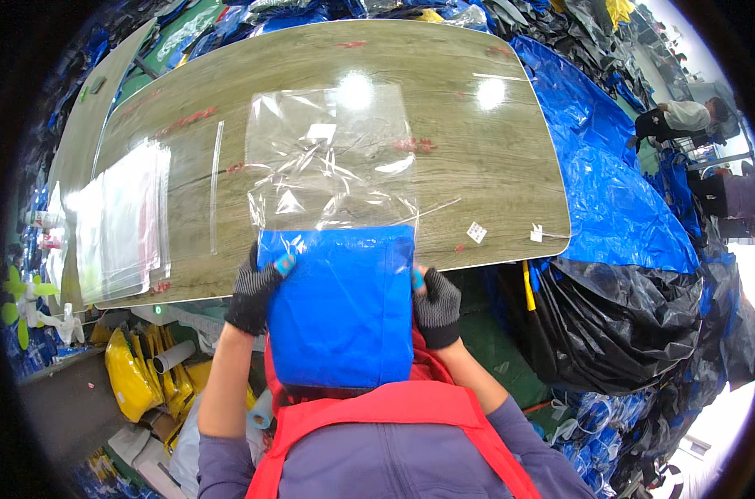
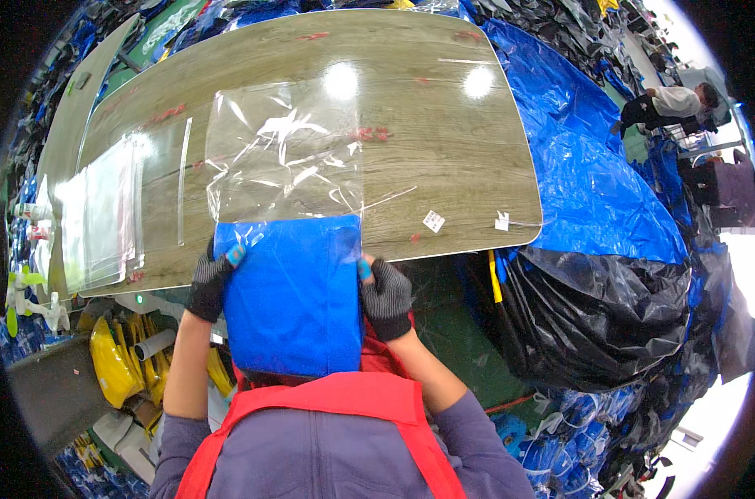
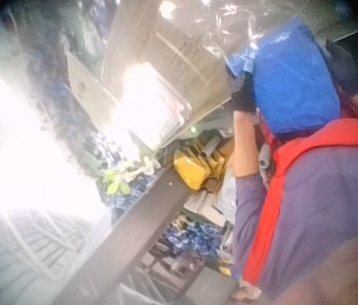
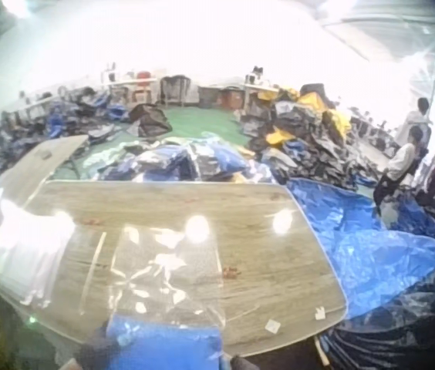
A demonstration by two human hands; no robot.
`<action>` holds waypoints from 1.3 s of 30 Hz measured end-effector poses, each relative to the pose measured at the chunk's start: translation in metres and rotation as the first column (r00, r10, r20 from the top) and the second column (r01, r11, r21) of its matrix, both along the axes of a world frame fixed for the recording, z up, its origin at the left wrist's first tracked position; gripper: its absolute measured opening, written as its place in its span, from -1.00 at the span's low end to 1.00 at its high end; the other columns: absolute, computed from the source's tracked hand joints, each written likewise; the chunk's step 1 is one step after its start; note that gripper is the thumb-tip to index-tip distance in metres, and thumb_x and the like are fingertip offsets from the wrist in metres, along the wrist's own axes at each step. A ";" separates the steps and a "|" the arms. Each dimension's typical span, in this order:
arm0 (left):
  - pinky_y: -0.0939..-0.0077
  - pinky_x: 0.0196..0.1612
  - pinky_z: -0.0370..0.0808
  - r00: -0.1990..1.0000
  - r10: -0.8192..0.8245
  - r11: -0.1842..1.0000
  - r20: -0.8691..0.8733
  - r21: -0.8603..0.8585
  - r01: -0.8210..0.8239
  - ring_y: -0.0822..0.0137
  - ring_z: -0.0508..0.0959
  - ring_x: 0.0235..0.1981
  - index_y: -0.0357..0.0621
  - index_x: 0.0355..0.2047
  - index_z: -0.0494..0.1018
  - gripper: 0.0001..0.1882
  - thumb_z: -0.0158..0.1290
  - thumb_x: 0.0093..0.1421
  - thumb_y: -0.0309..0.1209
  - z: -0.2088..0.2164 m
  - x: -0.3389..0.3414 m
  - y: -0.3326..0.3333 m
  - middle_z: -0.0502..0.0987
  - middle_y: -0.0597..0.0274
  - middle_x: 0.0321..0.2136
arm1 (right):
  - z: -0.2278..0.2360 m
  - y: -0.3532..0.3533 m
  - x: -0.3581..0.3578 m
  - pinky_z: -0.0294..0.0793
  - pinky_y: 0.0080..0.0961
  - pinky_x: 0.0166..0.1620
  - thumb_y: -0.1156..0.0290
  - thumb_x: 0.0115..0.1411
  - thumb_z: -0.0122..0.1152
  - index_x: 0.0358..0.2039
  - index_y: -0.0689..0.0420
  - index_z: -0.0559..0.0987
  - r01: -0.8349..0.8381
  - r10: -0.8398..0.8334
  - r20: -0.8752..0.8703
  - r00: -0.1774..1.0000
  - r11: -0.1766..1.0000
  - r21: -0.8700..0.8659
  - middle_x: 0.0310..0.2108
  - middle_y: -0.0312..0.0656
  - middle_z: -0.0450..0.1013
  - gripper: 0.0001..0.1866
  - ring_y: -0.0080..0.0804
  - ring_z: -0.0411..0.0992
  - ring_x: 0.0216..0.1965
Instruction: The person places a blue item into a black plastic bag, folds the bag closed, and then places it into a clear plastic bag. The person repeats this process with another blue item. The person then picks up a pink bag and places it on the table.
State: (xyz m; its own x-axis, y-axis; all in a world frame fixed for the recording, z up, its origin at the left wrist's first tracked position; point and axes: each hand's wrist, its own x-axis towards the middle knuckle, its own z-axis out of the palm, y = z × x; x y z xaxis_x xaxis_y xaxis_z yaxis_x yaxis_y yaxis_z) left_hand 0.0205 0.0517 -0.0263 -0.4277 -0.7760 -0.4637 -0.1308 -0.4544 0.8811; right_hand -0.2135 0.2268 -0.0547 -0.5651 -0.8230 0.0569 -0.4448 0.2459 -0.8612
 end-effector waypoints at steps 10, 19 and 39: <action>0.34 -0.06 0.48 0.999 -0.053 0.993 -0.014 0.108 0.054 0.27 0.50 -0.13 -0.22 0.08 0.32 -0.35 0.24 0.04 -0.17 -0.010 0.021 0.034 0.49 0.10 -0.08 | 0.050 -0.025 -0.001 0.31 -0.34 0.12 0.13 -0.05 0.42 0.21 0.21 0.18 -0.258 0.214 0.586 0.781 0.966 -0.009 0.06 -0.02 0.35 -0.10 -0.25 0.33 0.08; 0.20 0.19 0.25 0.946 -0.281 0.960 0.160 0.038 0.279 0.09 0.31 0.16 -0.26 0.24 0.08 -0.03 0.29 -0.04 -0.02 -0.022 0.033 0.103 0.30 -0.09 0.13 | 0.004 0.067 0.003 0.43 -0.28 0.03 0.05 -0.04 0.42 0.15 0.30 0.27 -0.302 0.049 0.831 0.555 0.942 0.146 -0.02 0.06 0.41 -0.13 -0.21 0.42 -0.04; 0.29 -0.02 0.44 0.944 -0.241 0.967 0.227 -0.024 0.253 0.12 0.50 -0.06 -0.24 0.14 0.21 -0.15 0.22 0.01 0.06 -0.034 0.056 0.155 0.49 -0.07 -0.11 | -0.006 0.105 0.003 0.41 -0.33 -0.04 0.16 -0.02 0.38 0.06 0.22 0.33 -0.120 -0.065 0.774 0.630 0.977 0.179 -0.10 -0.11 0.41 -0.30 -0.29 0.41 -0.12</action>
State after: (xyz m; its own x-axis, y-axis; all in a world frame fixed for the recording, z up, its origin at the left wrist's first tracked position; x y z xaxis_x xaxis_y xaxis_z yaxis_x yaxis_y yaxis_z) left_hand 0.0762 0.2064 -0.0604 -0.5006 -0.6845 -0.5300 -0.4269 -0.3374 0.8390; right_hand -0.2102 0.3316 -0.0608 -0.3010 -0.7788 -0.5504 0.3516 0.4458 -0.8232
